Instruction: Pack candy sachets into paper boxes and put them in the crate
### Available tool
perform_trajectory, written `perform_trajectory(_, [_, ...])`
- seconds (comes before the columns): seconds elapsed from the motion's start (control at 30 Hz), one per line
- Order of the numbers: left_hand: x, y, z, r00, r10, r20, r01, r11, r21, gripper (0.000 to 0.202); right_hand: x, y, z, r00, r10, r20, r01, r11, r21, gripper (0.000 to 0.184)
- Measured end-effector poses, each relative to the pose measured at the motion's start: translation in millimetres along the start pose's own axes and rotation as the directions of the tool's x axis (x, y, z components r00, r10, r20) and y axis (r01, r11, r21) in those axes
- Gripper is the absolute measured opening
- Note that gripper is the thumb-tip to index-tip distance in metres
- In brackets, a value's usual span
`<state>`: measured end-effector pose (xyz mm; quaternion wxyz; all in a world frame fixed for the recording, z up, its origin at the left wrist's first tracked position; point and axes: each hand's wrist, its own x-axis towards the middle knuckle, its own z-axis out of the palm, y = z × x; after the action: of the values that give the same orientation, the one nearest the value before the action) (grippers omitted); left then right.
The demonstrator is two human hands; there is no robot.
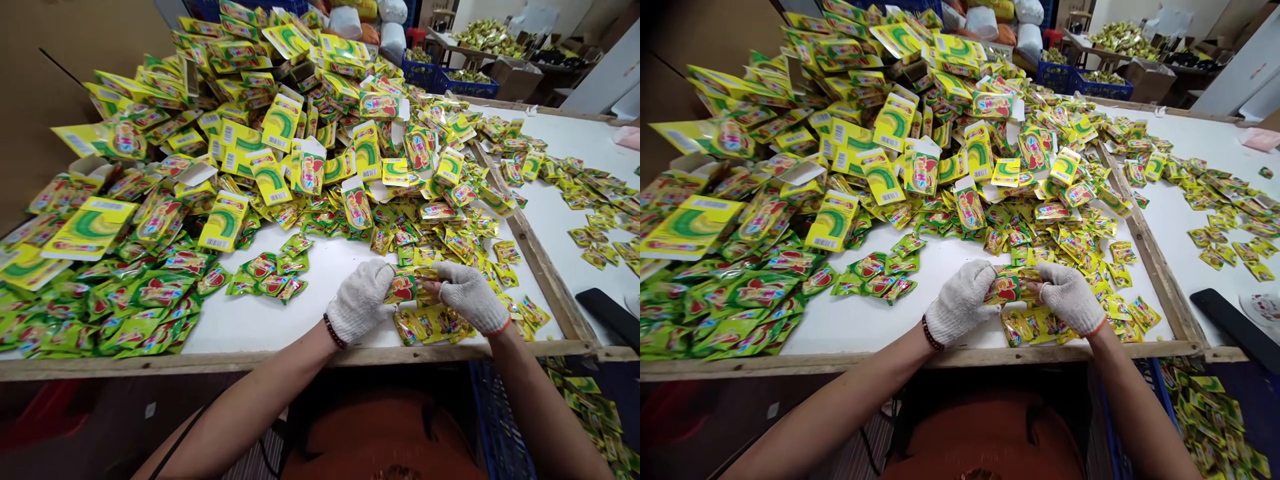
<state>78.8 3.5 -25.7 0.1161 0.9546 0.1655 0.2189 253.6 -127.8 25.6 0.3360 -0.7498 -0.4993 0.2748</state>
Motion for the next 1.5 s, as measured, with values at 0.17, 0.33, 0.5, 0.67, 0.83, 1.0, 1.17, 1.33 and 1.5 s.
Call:
perform_trajectory(0.17, [-1.1,1.3,-3.0,0.999,-0.038,0.003,0.038,0.999,-0.013,0.053,1.9,-8.8,11.2,0.987,-0.070,-0.142,0.062,0.996,-0.060,0.023])
perform_trajectory(0.33, [-0.9,-3.9,-6.1,0.999,0.010,0.039,-0.009,0.999,-0.040,0.048,5.4,-11.5,12.8,0.994,-0.076,-0.079,0.079,0.996,0.039,0.024])
perform_trajectory(0.5, [-0.7,-2.9,-6.1,1.000,0.003,0.023,-0.002,0.999,-0.039,0.049,3.8,-18.4,14.9,0.995,0.059,-0.079,-0.052,0.995,0.080,0.020])
perform_trajectory(0.67, [-0.8,-6.6,-6.8,1.000,-0.011,0.025,0.012,0.999,-0.053,0.050,-3.4,-14.2,10.2,0.913,0.220,0.343,-0.378,0.774,0.508,0.039])
perform_trajectory(0.83, [3.2,-6.4,-7.8,0.993,0.058,0.103,-0.051,0.996,-0.071,0.047,-12.5,-5.4,17.1,0.868,0.132,0.480,-0.429,0.686,0.587,0.050])
perform_trajectory(1.0, [-6.9,-7.4,-20.0,0.977,0.055,0.205,-0.049,0.998,-0.036,0.051,-13.1,-10.5,38.9,0.808,-0.010,0.589,-0.453,0.629,0.632,0.050])
perform_trajectory(1.17, [-32.4,-12.6,-48.0,0.930,-0.033,0.367,0.064,0.995,-0.074,0.045,-3.6,-17.4,27.6,0.841,0.156,0.518,-0.391,0.837,0.383,0.039])
perform_trajectory(1.33, [-15.6,-24.5,-52.8,0.943,-0.076,0.324,0.116,0.988,-0.105,0.037,31.2,5.7,-5.8,0.997,-0.070,-0.030,0.058,0.953,-0.298,0.015])
perform_trajectory(1.5, [49.0,-35.0,-21.9,0.952,-0.215,0.218,0.218,0.976,0.012,0.024,56.7,23.7,-14.8,0.998,-0.016,-0.058,-0.026,0.750,-0.661,0.033])
